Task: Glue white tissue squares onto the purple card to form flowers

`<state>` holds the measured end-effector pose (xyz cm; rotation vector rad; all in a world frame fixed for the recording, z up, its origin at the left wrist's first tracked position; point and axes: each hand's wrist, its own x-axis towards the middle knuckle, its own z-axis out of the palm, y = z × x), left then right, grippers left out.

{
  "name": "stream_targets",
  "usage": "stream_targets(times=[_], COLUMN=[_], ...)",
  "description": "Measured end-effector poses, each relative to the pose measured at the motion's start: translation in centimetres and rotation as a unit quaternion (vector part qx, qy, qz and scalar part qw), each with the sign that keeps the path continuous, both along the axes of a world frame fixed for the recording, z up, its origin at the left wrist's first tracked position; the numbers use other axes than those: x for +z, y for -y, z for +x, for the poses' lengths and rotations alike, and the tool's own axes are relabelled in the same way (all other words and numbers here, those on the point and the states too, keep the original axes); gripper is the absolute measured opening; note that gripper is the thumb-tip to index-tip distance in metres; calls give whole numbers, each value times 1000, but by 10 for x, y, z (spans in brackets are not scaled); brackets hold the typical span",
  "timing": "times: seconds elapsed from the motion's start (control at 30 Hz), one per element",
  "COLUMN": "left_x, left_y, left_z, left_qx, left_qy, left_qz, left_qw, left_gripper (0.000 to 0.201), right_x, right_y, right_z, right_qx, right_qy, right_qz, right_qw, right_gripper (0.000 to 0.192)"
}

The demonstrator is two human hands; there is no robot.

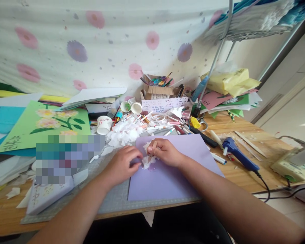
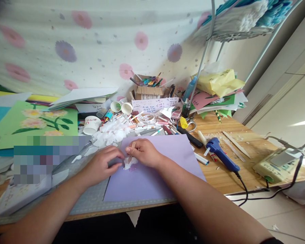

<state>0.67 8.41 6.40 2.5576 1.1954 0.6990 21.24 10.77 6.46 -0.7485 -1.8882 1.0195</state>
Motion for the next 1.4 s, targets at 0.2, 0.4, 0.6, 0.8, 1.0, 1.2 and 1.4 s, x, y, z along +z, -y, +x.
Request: stream_targets(times=[0.2,0.4,0.6,0.8,1.0,1.2,1.4], left_x=[4,9,8,6,4,-3,-5], left_y=[-11,-10,-12,-13,-14,-19,-24], left_z=[-29,-29,-30,-32,-33,-37,-44], left_qx=[187,184,199,188,172,181,233], left_qy=[205,312,358,390,421,437,425], left_qz=[-24,-132,-140,-156,-171,-147,-78], left_qw=[960,923,902,888,874,869,871], left_gripper=[13,22,22,18,21,23,21], right_x=[3,1,-1,-3,-4,-4,-4], right_y=[-3,-5,-7,-8,-8,-8,-9], right_z=[9,12,13,12,12,14,14], right_qx=[-47,-69,-74,-74,-74,-82,-91], right_qy=[-42,-71,-92,-108,-121,-131,-131], right_qz=[-30,-45,-47,-53,-62,-69,-76], right_qw=[998,994,992,990,988,986,984], right_gripper=[47,46,45,43,42,41,40])
